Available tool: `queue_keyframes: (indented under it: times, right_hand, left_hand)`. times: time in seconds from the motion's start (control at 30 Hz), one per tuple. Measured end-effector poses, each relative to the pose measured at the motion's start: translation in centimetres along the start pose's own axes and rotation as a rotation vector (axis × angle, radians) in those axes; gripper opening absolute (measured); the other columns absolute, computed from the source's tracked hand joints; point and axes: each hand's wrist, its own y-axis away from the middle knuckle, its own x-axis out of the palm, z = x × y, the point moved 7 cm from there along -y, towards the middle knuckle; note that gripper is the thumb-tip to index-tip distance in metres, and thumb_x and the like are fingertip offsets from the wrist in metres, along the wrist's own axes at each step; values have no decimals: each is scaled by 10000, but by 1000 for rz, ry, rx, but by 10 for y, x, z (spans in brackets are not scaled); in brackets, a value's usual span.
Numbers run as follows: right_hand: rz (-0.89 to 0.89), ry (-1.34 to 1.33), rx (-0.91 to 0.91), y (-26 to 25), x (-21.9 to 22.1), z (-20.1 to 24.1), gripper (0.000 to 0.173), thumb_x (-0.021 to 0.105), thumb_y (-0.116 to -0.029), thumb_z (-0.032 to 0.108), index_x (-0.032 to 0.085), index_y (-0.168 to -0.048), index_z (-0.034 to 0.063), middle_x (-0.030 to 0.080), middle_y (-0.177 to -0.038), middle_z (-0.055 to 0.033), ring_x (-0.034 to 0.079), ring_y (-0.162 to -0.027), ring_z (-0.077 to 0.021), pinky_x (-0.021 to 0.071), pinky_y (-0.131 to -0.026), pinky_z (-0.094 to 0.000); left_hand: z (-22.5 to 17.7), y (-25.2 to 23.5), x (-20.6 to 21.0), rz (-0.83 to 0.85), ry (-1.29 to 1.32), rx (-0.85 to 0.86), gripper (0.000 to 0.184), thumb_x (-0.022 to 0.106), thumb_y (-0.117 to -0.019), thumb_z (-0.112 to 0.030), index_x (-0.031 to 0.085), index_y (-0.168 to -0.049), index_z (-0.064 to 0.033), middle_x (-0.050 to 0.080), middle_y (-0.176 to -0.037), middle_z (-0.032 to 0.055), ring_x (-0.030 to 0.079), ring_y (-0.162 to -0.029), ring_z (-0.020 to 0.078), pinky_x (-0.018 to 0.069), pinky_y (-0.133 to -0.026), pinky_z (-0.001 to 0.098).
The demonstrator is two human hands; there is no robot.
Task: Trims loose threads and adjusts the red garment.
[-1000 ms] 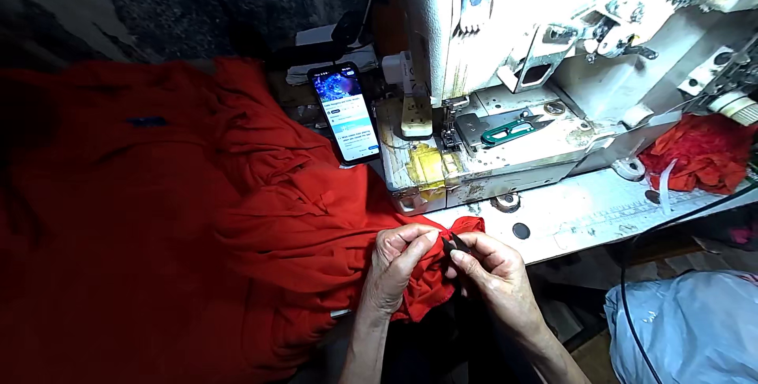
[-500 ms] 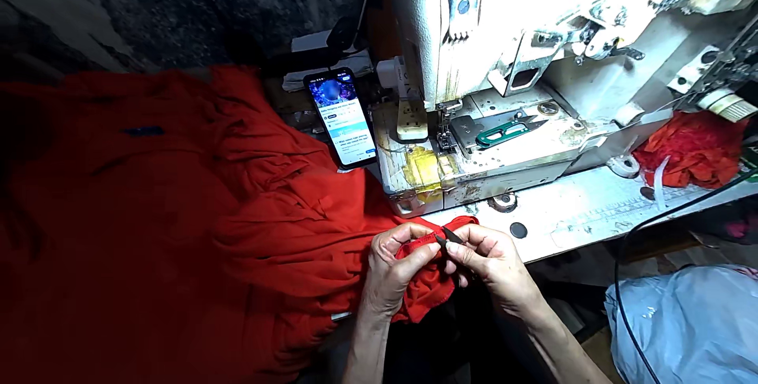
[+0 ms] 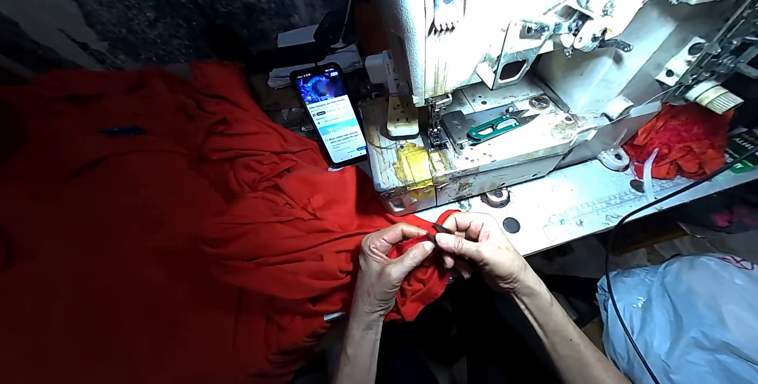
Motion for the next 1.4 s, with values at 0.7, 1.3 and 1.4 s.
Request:
queue_keyframes:
  times: [0.7, 1.3, 1.4]
  right_hand:
    - [163, -27, -20, -4, 1, -1, 100, 700, -857, 31, 701, -760, 57, 641, -594, 8, 566, -491, 9, 461, -465, -140]
    - [371, -12, -15, 17, 31, 3, 91, 739, -889, 130, 710, -804, 124, 658, -664, 102, 558, -528, 62, 450, -476, -121]
    - [159, -80, 1, 18, 11, 1, 117, 727, -903, 138, 699, -789, 128, 650, -655, 60, 578, -525, 28, 474, -473, -139]
  left_hand:
    - [0, 8, 4, -119, -79, 99, 117, 658, -836, -42, 759, -822, -99, 719, -772, -27, 673, -707, 39, 572, -663, 193]
    - [2, 4, -2, -284, -231, 81, 90, 685, -851, -79, 744, -792, -113, 693, -722, -58, 640, -651, 12, 531, -595, 179]
    - [3, 3, -2, -216, -209, 67, 70, 701, -849, -72, 763, -836, -102, 727, -777, -36, 682, -721, 40, 573, -666, 207]
